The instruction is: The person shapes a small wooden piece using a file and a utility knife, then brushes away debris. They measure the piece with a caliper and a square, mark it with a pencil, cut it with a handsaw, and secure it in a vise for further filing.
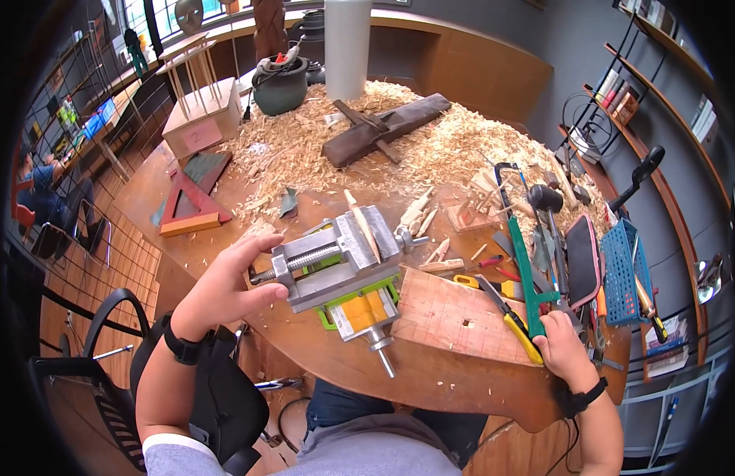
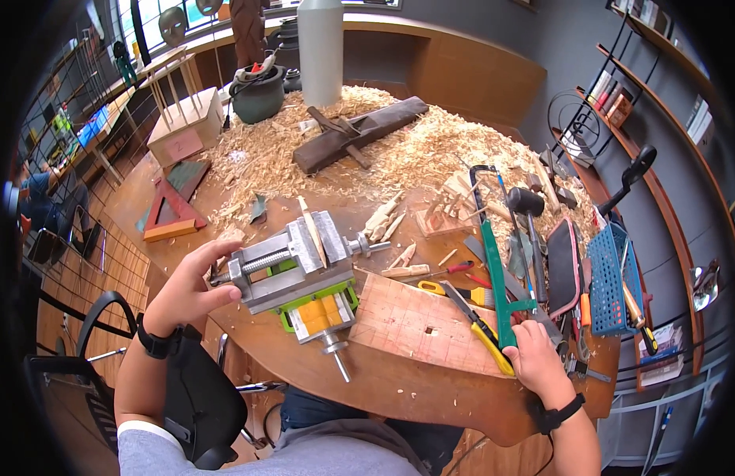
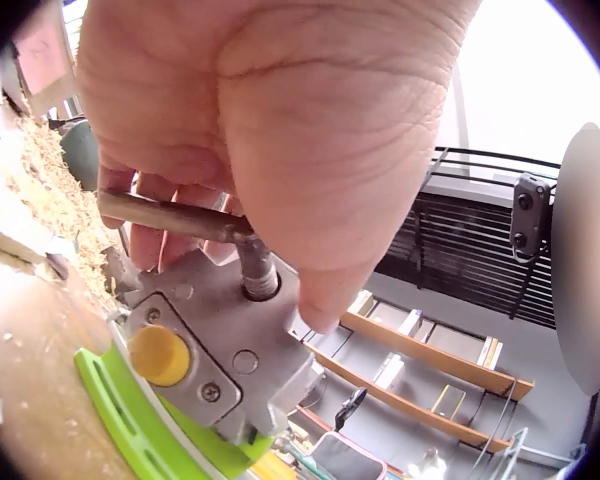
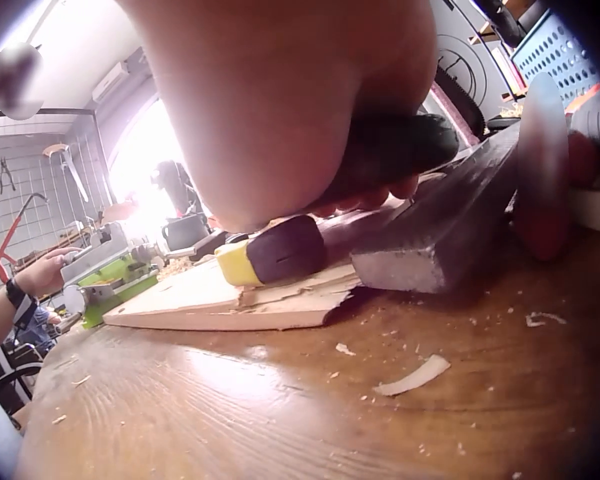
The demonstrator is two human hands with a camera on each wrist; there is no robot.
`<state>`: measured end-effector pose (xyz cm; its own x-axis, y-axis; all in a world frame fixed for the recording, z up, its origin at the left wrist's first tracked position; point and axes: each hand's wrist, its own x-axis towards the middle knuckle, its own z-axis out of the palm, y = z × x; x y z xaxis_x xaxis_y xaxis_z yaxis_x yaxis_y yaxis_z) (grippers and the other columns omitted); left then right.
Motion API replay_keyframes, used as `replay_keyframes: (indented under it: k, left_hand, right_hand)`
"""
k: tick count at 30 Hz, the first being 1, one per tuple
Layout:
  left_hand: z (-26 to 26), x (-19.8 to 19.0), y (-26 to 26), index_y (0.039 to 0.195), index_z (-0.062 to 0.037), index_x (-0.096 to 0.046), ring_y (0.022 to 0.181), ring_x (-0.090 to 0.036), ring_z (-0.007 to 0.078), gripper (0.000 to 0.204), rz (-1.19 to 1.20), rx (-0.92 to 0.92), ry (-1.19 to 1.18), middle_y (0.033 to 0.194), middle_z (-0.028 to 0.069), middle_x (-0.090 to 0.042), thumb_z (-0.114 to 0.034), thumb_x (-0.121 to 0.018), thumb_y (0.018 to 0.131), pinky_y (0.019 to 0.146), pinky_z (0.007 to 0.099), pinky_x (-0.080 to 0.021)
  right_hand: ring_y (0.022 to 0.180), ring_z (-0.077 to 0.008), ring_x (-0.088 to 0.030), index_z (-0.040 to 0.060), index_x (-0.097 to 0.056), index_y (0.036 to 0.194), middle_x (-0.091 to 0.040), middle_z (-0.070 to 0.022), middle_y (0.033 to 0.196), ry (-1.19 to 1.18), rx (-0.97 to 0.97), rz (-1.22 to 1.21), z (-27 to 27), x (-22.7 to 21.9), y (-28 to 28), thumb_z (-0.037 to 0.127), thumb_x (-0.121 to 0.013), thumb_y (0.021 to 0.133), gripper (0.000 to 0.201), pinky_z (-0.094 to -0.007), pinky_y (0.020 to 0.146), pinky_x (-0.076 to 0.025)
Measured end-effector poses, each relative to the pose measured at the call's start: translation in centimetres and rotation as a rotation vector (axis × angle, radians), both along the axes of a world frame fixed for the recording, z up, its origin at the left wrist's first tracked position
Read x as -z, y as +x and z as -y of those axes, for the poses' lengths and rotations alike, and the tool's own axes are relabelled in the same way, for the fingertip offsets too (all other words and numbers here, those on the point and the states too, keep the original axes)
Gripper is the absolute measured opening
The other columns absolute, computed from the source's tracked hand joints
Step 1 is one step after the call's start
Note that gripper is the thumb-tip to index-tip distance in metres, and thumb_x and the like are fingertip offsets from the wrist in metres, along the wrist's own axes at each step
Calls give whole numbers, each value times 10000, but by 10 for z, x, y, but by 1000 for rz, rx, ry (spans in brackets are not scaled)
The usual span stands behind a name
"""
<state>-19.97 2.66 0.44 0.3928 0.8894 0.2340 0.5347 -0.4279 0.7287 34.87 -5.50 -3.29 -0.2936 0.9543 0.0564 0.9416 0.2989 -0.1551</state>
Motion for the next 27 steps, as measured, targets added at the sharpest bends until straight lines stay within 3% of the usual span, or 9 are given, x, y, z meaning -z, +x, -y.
replay_keyframes:
  k: [4,7,11,14,17,19,20,25,27]
  left_hand:
    - [1,15,-10,1294,42,-534,1166,-572,335,642,21,-2,35,1207,195,-601,-285,-793,805,1015,390,-429]
    - [3,23,-14,1300,23,-536,1182,-554,296,604,11,-17,75,1225,173,-582,-310,-747,842,1027,372,-413]
    - [5,34,-18,1252,14,-552,1176,-546,323,509,23,-33,155,1236,180,-565,-297,-703,878,1023,387,-414]
    - [7,40,-18,1208,12,-560,1143,-558,329,440,22,-42,239,1214,179,-567,-281,-680,902,990,394,-437]
    - [9,44,-17,1149,3,-573,1072,-577,343,375,12,-72,311,1164,175,-580,-234,-694,884,925,399,-467]
    - [9,47,-17,1113,-6,-583,1025,-588,355,345,2,-81,349,1128,172,-591,-188,-719,854,883,402,-483]
    - [9,50,-17,1099,-5,-589,1009,-591,358,335,-8,-89,378,1116,174,-589,-182,-719,846,871,406,-488]
    - [9,58,-11,989,13,-578,906,-598,355,257,-81,-158,466,1005,180,-609,-192,-685,877,765,406,-493]
    - [15,76,-7,974,13,-576,831,-596,344,239,8,-191,359,955,182,-605,-209,-647,922,721,394,-489]
  right_hand:
    - [1039,-380,-551,-17,-606,1047,-579,-180,1062,-34,25,55,-5,-22,-14,191,-732,818,334,-453,916,-457]
    - [994,-367,-584,-21,-628,1034,-607,-164,1004,-63,-32,99,-31,-69,-56,193,-757,795,346,-442,900,-471]
    - [949,-352,-618,-14,-642,1037,-638,-179,993,-92,-275,-340,-87,-100,-149,179,-729,856,279,-407,845,-494]
    - [978,-362,-618,-24,-651,1025,-643,-192,1014,-74,-390,-485,-140,-97,-211,288,-648,930,327,-393,851,-492]
    - [880,-334,-636,-44,-666,969,-657,-193,915,-22,-457,-585,-188,-73,-254,390,-578,969,443,-395,789,-504]
    - [757,-274,-627,-62,-676,913,-648,-181,786,-449,-236,-581,-201,-69,-273,427,-548,981,511,-394,713,-505]
    - [681,-222,-600,-67,-679,882,-627,-156,695,-467,-187,-495,-196,-80,-281,412,-566,976,502,-390,653,-495]
    - [725,-201,-612,-62,-679,919,-646,-125,742,-443,-215,-576,-199,-60,-283,360,-581,977,437,-371,678,-498]
    - [789,-100,-550,-29,-669,980,-627,-15,831,-431,-216,-653,-197,-58,-282,304,-581,1000,346,-293,700,-471]
